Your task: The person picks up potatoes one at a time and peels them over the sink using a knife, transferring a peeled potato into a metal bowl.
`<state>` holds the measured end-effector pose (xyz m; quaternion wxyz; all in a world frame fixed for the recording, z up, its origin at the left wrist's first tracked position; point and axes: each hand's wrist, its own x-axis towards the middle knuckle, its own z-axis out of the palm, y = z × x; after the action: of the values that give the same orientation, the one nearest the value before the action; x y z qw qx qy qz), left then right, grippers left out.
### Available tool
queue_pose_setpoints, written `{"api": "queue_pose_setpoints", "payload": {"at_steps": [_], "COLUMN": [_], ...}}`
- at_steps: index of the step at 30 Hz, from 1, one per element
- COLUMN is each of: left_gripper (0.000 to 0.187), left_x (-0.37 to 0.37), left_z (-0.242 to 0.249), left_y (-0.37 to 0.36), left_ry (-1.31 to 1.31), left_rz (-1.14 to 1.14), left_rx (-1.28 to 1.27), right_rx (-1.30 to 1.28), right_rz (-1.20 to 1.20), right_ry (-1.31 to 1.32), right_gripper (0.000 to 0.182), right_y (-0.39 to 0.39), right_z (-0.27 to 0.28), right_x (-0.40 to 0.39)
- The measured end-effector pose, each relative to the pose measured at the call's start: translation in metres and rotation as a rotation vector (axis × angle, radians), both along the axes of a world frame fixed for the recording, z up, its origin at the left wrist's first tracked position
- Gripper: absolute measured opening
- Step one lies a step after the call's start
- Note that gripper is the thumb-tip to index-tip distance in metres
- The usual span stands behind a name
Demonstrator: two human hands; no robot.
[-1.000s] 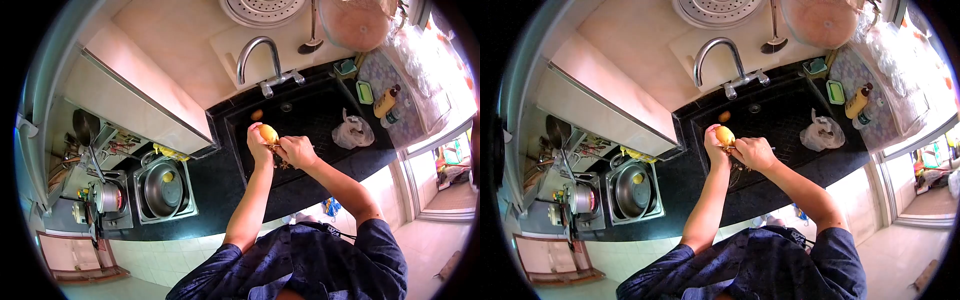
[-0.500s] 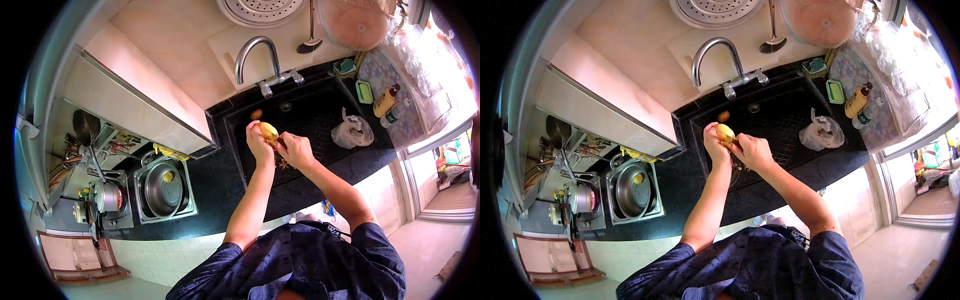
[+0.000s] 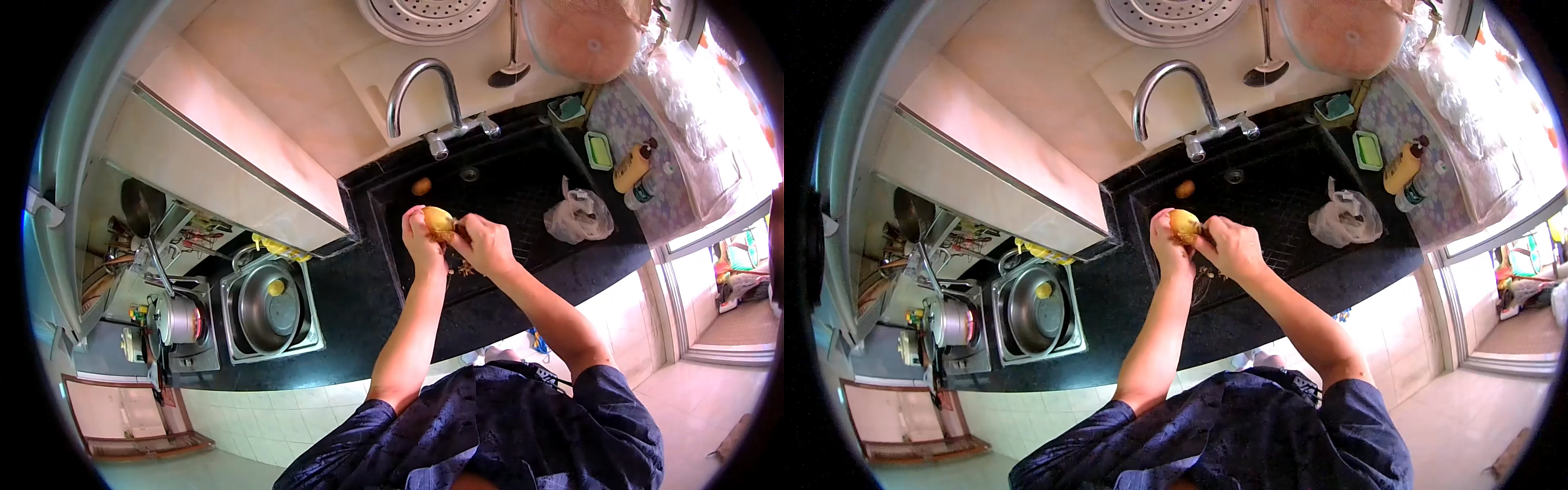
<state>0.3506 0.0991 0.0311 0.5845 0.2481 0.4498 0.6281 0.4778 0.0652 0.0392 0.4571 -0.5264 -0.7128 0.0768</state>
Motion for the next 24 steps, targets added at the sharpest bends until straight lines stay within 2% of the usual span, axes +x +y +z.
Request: {"api": "queue_pose_setpoints", "payload": {"at_steps": [1, 4, 5, 8, 12, 13, 16, 17, 20, 22, 24], "left_gripper": [0.024, 0.024, 0.024, 0.026, 0.027, 0.027, 0.028, 0.029, 0.029, 0.029, 0.030], "left_x": [0.002, 0.003, 0.002, 0.003, -0.007, -0.008, -0.004, 0.002, -0.001, -0.015, -0.020], "left_z": [-0.007, -0.010, -0.009, -0.016, 0.007, -0.001, 0.004, 0.007, 0.010, 0.000, -0.011], "left_y": [0.005, 0.005, 0.002, 0.009, 0.006, 0.008, 0.005, 0.002, 0.006, 0.012, 0.014], "left_ry": [0.021, -0.070, -0.069, -0.076, -0.071, -0.109, -0.135, -0.216, -0.138, -0.150, -0.161], "left_rz": [0.028, -0.022, -0.013, 0.005, -0.194, -0.228, -0.259, -0.182, -0.226, -0.330, -0.417], "left_rx": [0.013, -0.079, -0.121, -0.071, -0.189, -0.219, -0.277, -0.249, -0.247, -0.280, -0.292], "right_rx": [-0.099, -0.072, 0.003, 0.032, -0.008, -0.019, 0.044, 0.105, 0.077, 0.025, -0.011], "right_rz": [-0.036, 0.036, 0.056, 0.144, 0.090, 0.111, 0.177, 0.231, 0.200, 0.085, 0.099], "right_ry": [-0.006, -0.025, -0.036, -0.161, -0.073, -0.095, -0.224, -0.252, -0.242, -0.063, -0.108], "right_gripper": [0.023, 0.022, 0.033, 0.034, 0.035, 0.034, 0.032, 0.030, 0.029, 0.030, 0.030], "right_y": [-0.001, -0.001, 0.000, 0.002, 0.006, 0.006, 0.006, 0.005, 0.005, 0.005, 0.010], "right_z": [0.005, -0.013, -0.018, -0.015, 0.006, 0.006, -0.002, -0.003, -0.008, 0.008, 0.003], "right_x": [-0.001, -0.002, -0.001, 0.006, 0.013, 0.014, 0.015, 0.017, 0.018, 0.017, 0.018]}}
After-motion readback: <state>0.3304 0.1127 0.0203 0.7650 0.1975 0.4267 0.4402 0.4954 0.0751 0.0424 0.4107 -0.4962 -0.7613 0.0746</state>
